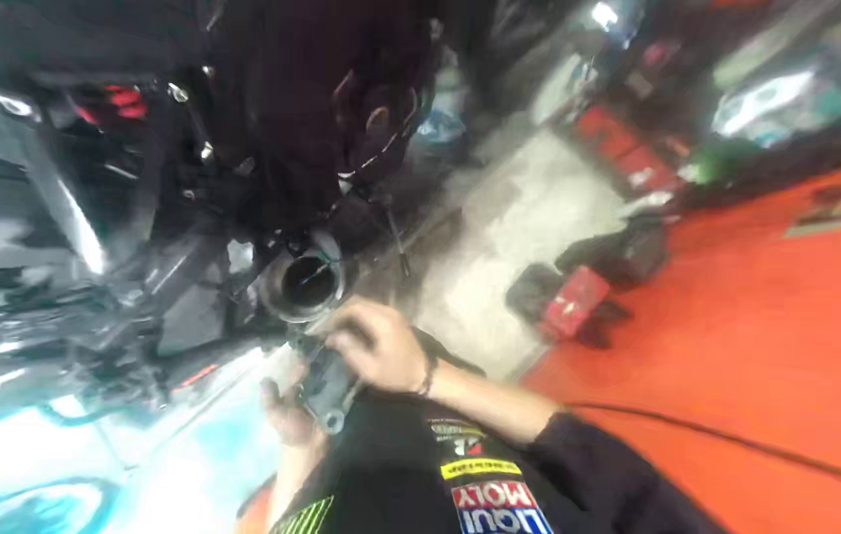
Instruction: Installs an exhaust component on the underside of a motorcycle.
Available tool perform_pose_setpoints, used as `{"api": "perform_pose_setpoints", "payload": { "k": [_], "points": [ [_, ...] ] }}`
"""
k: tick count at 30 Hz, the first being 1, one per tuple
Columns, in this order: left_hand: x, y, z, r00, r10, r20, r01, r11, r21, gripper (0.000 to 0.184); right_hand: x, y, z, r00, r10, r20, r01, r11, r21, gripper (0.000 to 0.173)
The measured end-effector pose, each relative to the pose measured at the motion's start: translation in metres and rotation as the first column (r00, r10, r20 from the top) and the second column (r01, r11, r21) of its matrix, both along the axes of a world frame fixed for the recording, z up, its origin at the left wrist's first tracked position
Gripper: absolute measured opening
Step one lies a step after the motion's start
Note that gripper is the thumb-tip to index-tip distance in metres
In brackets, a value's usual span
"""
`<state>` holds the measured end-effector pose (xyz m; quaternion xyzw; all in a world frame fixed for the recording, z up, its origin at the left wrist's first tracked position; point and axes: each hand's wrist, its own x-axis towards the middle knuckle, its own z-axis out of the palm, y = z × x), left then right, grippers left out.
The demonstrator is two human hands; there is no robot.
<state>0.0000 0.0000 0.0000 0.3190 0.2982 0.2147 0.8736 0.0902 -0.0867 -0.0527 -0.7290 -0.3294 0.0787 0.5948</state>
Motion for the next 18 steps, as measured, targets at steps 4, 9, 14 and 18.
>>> {"api": "perform_pose_setpoints", "payload": {
  "k": [4,9,14,18],
  "points": [
    [0.042,0.001,-0.091,0.939,-0.328,-0.099,0.313,0.939,-0.144,0.08,0.01,-0.09,-0.098,0.788,0.032,-0.614,-0.178,0.968,-0.177,0.054],
    [0.109,-0.049,-0.161,0.888,-0.412,-0.202,0.43,0.902,0.049,0.083,0.073,-0.132,-0.126,0.456,0.095,-0.885,-0.178,0.984,0.014,0.043],
    [0.143,-0.089,-0.167,0.96,-0.23,-0.159,0.164,0.924,-0.346,0.075,0.148,-0.172,-0.13,0.396,0.288,-0.872,-0.592,0.806,-0.002,0.046],
    [0.124,-0.094,-0.156,0.964,-0.044,-0.261,-0.066,0.915,-0.398,0.068,0.215,-0.177,-0.161,0.442,0.371,-0.816,-0.824,0.527,-0.207,0.043]
  ]
}}
